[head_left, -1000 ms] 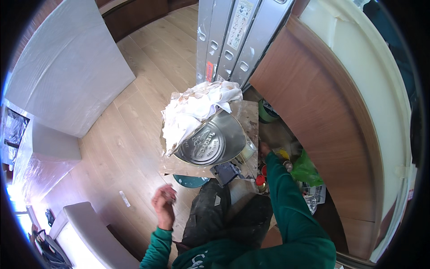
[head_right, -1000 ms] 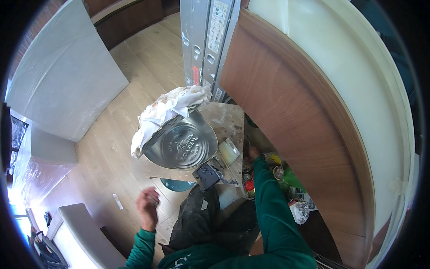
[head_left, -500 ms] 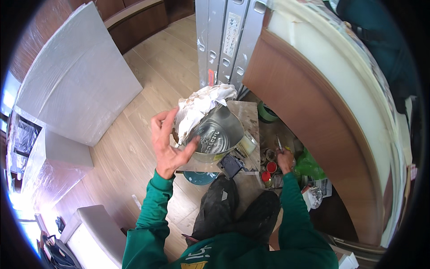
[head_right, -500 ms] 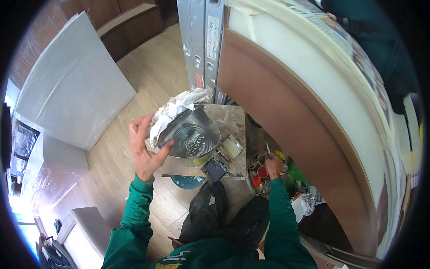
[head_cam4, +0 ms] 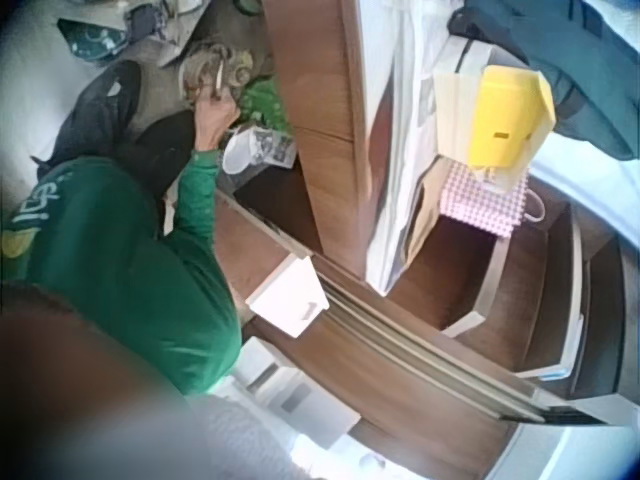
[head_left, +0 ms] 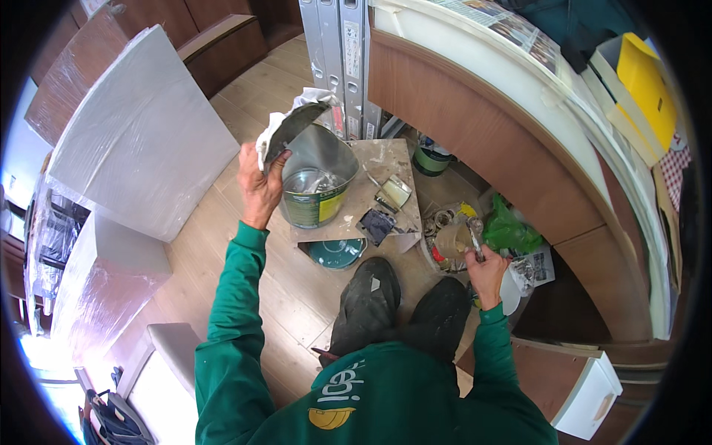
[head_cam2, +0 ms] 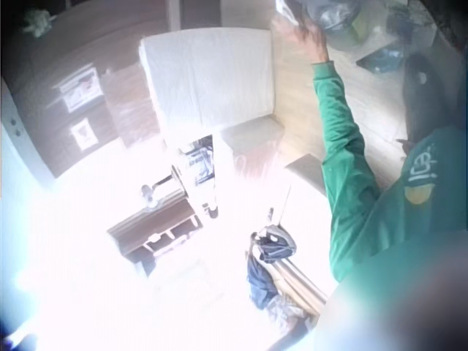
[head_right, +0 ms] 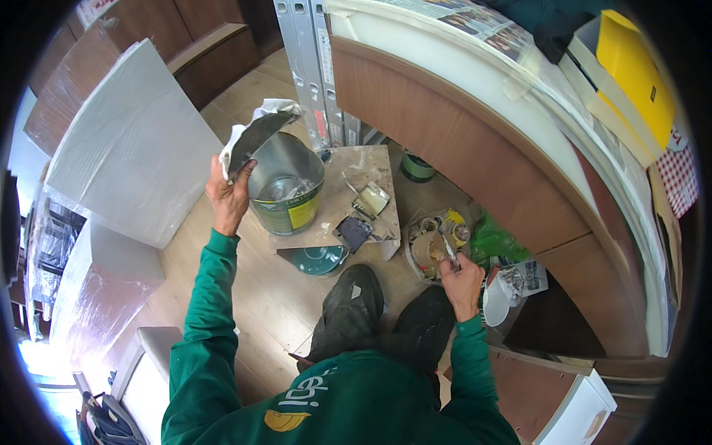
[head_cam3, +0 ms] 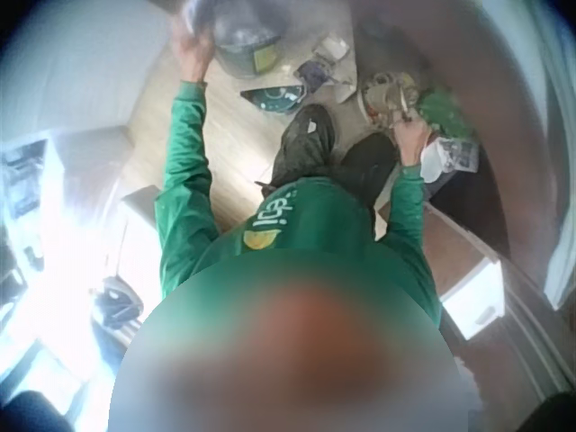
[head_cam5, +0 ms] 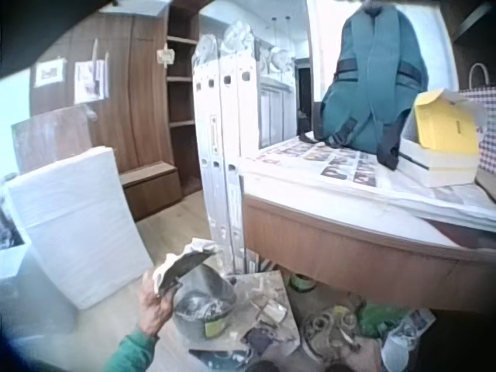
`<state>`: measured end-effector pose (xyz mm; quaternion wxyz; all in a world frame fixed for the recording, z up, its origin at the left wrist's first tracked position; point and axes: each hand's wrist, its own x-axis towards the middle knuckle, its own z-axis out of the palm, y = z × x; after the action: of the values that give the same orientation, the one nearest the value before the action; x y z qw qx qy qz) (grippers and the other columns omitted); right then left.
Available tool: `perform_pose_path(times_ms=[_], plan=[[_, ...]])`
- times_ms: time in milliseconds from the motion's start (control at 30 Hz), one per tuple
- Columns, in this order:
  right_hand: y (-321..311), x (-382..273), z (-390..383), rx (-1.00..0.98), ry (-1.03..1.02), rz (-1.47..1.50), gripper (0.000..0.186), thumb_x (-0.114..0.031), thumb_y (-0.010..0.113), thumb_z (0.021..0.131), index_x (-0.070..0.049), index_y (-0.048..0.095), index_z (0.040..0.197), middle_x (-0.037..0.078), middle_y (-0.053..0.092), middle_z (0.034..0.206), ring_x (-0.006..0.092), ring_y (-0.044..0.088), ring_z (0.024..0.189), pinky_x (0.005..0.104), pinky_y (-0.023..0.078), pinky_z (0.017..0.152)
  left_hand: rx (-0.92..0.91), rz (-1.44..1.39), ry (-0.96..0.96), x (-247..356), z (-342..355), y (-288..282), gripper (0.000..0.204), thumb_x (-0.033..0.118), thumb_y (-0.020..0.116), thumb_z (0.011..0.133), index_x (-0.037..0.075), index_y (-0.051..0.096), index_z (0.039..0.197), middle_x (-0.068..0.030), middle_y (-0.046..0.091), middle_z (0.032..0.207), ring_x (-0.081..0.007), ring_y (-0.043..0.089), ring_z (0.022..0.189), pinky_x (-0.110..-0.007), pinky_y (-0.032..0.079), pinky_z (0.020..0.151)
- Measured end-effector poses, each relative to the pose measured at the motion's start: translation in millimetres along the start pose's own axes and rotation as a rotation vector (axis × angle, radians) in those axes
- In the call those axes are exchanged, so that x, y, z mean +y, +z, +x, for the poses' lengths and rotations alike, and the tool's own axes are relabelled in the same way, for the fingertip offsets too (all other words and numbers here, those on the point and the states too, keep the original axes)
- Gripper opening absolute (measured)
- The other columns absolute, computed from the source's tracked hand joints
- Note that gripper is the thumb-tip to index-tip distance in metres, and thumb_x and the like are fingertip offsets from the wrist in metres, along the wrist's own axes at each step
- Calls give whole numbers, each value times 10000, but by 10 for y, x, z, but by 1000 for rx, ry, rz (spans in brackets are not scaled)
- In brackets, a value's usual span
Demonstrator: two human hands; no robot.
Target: The person kneels on the floor and mixes dark paint in a small container using a brush. They repeatedly dip the brush into a larger paint bucket to add more paint and continue stirring the mixture. The person also wipes the brush on a cloth and a paint can lid during the process.
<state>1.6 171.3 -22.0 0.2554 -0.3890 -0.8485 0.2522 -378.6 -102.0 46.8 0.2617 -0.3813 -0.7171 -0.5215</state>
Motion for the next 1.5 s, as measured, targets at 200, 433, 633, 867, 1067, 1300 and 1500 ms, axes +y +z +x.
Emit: perform_pose_path(times_ms=[200,433,633,867,1067,1300,1500], plan=[[58,-643,128,-126,-185,73,288,-269,767,870,-8,685,781,229,637,653,413,660,603,467,515,574,-20,137,202,341,244,-711,287,-15,797,864,4,735,1143,-116,713,1038,-309,624,961,-392,514,834],[973,-1365,480,-363,-360,177,240,-234,730,841,4,750,861,269,692,764,462,708,750,520,575,724,-158,395,421,453,416,-1303,331,-137,719,834,-10,715,1140,-124,680,1020,-319,620,951,-385,518,805],[1722,-1731,594,-442,-380,183,248,-195,712,827,21,773,933,297,717,876,471,718,844,519,585,797,-291,556,449,403,346,-1552,529,-183,644,681,-2,691,1175,-123,670,1077,-345,617,1025,-433,497,883],[1949,-1745,524,-560,-239,226,294,-247,785,838,-33,772,1040,268,737,930,466,717,889,512,577,808,-432,529,585,241,254,-1499,650,-75,741,539,-28,651,1180,-133,637,1399,-346,610,1057,-461,468,876],[1917,-1577,458,-499,-49,465,329,-239,771,866,15,758,1075,227,763,865,356,755,819,454,575,769,-567,520,703,239,245,-1337,733,9,784,511,-93,642,1223,-172,616,1423,-318,618,1061,-447,481,858],[1674,-1454,392,-538,122,564,335,-332,707,944,-28,769,1068,99,759,713,202,721,698,343,543,717,-662,555,843,340,327,-1057,677,25,725,610,-87,641,1272,-167,606,1421,-296,607,1076,-418,486,851],[1449,-1375,358,-615,171,554,332,-301,616,951,-13,749,1048,143,763,787,280,744,780,395,546,756,-738,601,974,394,387,-822,596,44,644,732,-97,631,1310,-182,604,1397,-280,595,1057,-402,490,840]])
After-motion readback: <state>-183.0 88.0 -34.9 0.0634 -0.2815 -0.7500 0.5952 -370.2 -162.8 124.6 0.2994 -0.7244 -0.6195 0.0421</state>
